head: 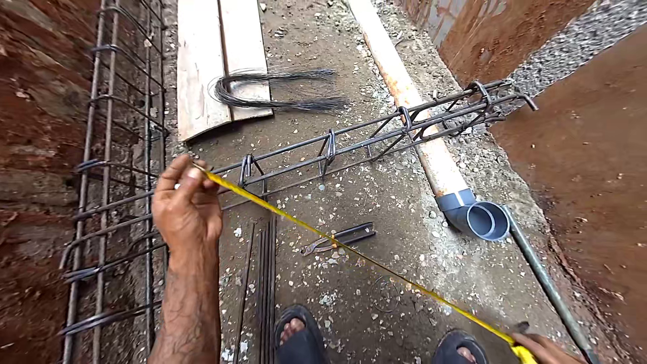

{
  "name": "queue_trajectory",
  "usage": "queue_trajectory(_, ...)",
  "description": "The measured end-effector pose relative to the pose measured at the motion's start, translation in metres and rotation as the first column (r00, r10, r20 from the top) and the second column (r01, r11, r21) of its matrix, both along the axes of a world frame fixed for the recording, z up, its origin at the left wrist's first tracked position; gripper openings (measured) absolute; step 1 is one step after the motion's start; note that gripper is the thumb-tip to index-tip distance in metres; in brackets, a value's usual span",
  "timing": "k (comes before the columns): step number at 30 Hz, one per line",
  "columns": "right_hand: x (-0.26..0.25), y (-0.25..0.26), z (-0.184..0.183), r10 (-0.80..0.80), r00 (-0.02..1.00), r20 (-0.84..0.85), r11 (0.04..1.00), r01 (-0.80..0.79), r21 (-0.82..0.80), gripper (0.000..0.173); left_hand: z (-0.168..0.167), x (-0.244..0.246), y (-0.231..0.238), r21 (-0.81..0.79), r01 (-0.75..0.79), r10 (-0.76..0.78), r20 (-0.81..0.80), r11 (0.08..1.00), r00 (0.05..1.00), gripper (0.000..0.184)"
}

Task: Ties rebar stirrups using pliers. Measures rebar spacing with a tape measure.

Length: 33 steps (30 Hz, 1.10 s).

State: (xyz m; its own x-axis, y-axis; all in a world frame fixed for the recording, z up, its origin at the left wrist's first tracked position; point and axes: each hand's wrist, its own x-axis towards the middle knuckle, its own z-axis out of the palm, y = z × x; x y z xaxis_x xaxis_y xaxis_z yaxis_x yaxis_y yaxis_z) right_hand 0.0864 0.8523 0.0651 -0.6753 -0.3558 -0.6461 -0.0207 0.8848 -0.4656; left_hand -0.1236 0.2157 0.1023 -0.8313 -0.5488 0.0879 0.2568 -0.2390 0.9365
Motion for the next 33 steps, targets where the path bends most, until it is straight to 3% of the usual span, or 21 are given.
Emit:
queue_trajectory(2,-0.012,-0.031,-0.006,-0.007,1.000,0.027,0.993,0.010,-0.115,0.062,0.018,-0.013,0.022,0.086,-0.060,0.061,-0.013,0.995,0.998,0.022)
queue_trajectory(4,-0.025,-0.066,-0.011,0.012,0.999,0.048,0.973,-0.001,-0.229,0.062,0.021,-0.010,0.060,0.054,-0.016,0.014,0.032,0.998,0.999,0.028)
queue_trajectory(8,-0.064,-0.144,-0.004,0.029,0.991,0.129,0.893,0.033,-0.449,0.075,-0.023,0.045,0.157,0.005,0.257,-0.255,0.129,0.967,0.958,0.055)
queue_trajectory(11,-0.090,-0.196,0.013,0.014,0.986,0.165,0.811,0.085,-0.579,0.083,-0.053,0.096,0.204,0.073,0.457,-0.463,0.182,0.886,0.868,0.061)
queue_trajectory(13,-0.106,-0.224,0.022,-0.037,0.988,0.151,0.750,0.127,-0.648,0.082,-0.061,0.113,0.218,0.104,0.484,-0.495,0.176,0.869,0.851,0.053)
queue_trajectory(18,-0.121,-0.289,0.024,-0.168,0.979,0.116,0.699,0.201,-0.687,0.078,-0.055,0.107,0.204,0.163,0.360,-0.390,0.229,0.919,0.892,0.016)
queue_trajectory(21,-0.112,-0.318,0.015,-0.217,0.972,0.092,0.700,0.221,-0.679,0.087,-0.056,0.102,0.180,0.146,0.318,-0.348,0.301,0.937,0.888,0.012)
queue_trajectory(24,-0.109,-0.330,0.017,-0.133,0.984,0.117,0.718,0.177,-0.674,0.093,-0.061,0.103,0.151,0.077,0.365,-0.368,0.342,0.928,0.864,0.013)
queue_trajectory(26,-0.111,-0.330,0.018,-0.142,0.989,0.051,0.740,0.140,-0.658,0.075,-0.064,0.108,0.133,0.015,0.450,-0.429,0.332,0.893,0.840,0.014)
queue_trajectory(28,-0.127,-0.328,0.009,-0.317,0.948,-0.042,0.734,0.217,-0.644,0.051,-0.070,0.112,0.117,-0.032,0.529,-0.493,0.322,0.848,0.809,0.016)
queue_trajectory(30,-0.160,-0.329,0.004,-0.500,0.866,0.022,0.654,0.394,-0.646,0.048,-0.075,0.116,0.099,-0.083,0.612,-0.560,0.320,0.787,0.764,0.020)
queue_trajectory(33,-0.209,-0.339,-0.001,-0.648,0.727,0.225,0.353,0.549,-0.758,0.046,-0.081,0.119,0.069,-0.216,0.709,-0.621,0.359,0.671,0.697,0.024)
